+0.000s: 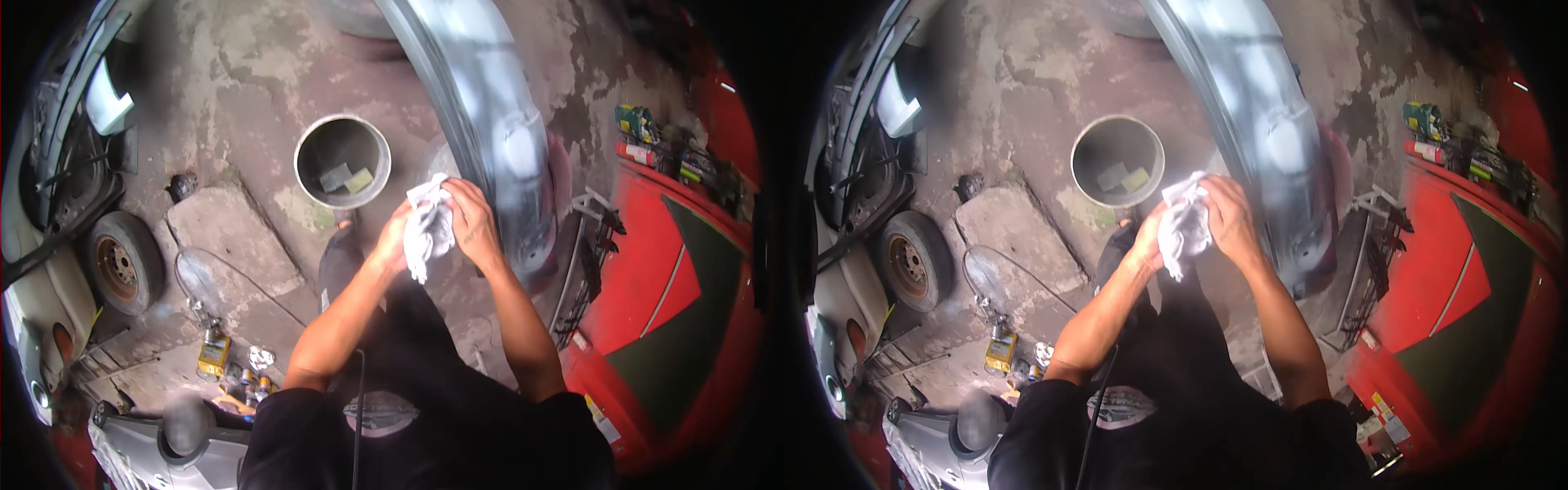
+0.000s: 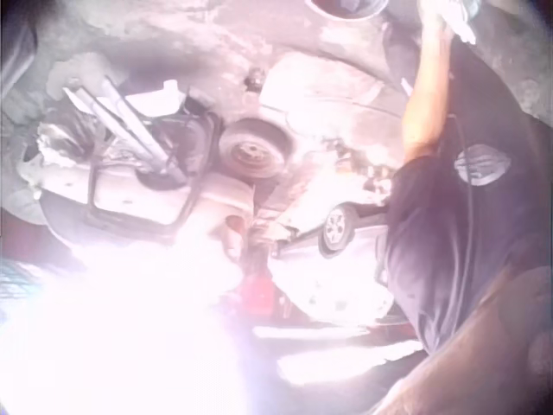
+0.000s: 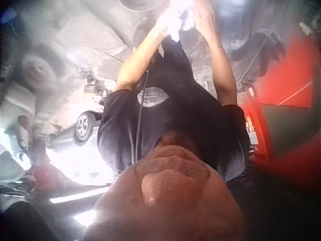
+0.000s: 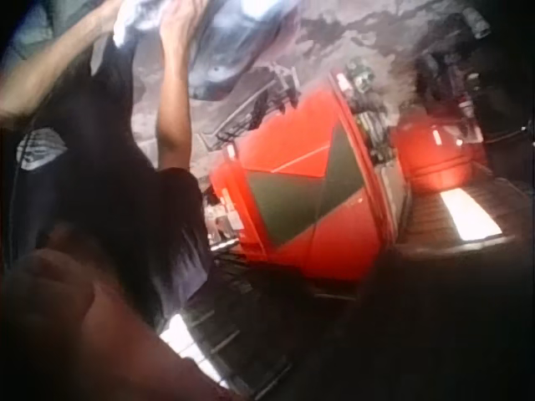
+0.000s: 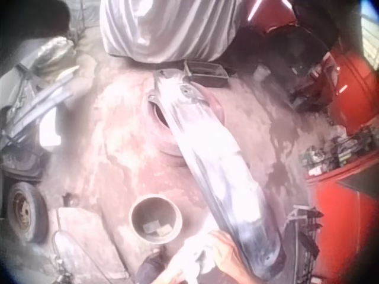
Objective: The person sands a grey car bumper with a sanding block, then wipes the surface with a cloth. They subsequently mix a dark liquid from a can with a solvent from a yellow container into a spray gun cup.
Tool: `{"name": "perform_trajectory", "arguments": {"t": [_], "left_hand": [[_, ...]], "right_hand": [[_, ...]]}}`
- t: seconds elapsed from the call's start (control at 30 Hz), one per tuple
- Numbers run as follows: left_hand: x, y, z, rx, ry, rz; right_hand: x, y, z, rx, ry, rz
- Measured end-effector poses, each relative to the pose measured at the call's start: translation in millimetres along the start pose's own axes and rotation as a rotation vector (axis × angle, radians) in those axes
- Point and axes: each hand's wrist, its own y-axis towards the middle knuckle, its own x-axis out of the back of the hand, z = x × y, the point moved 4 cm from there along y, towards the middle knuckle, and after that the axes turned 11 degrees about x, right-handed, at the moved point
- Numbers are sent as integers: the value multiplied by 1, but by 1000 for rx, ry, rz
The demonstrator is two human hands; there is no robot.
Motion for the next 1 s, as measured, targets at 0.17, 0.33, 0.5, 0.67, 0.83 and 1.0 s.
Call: {"name": "perform_trajectory", "arguments": {"t": [0.17,0.33,0.5,0.67,0.83,1.0], "left_hand": [[-42,54,-106,-328,124,-104],[-123,168,-315,-1364,921,-541],[-92,239,-245,-1375,965,-501],[-32,183,-27,-975,907,-538],[-50,179,-92,-1004,1001,-589],[-102,224,-289,-1169,490,-359]], "right_hand": [[115,1,-34,-62,-509,-357],[105,-10,-105,-278,-375,-150],[86,-9,-120,-338,-241,-161],[83,-17,-119,-335,-272,-134],[86,-25,-121,-370,-266,-150],[86,-16,-114,-349,-219,-129]]}}
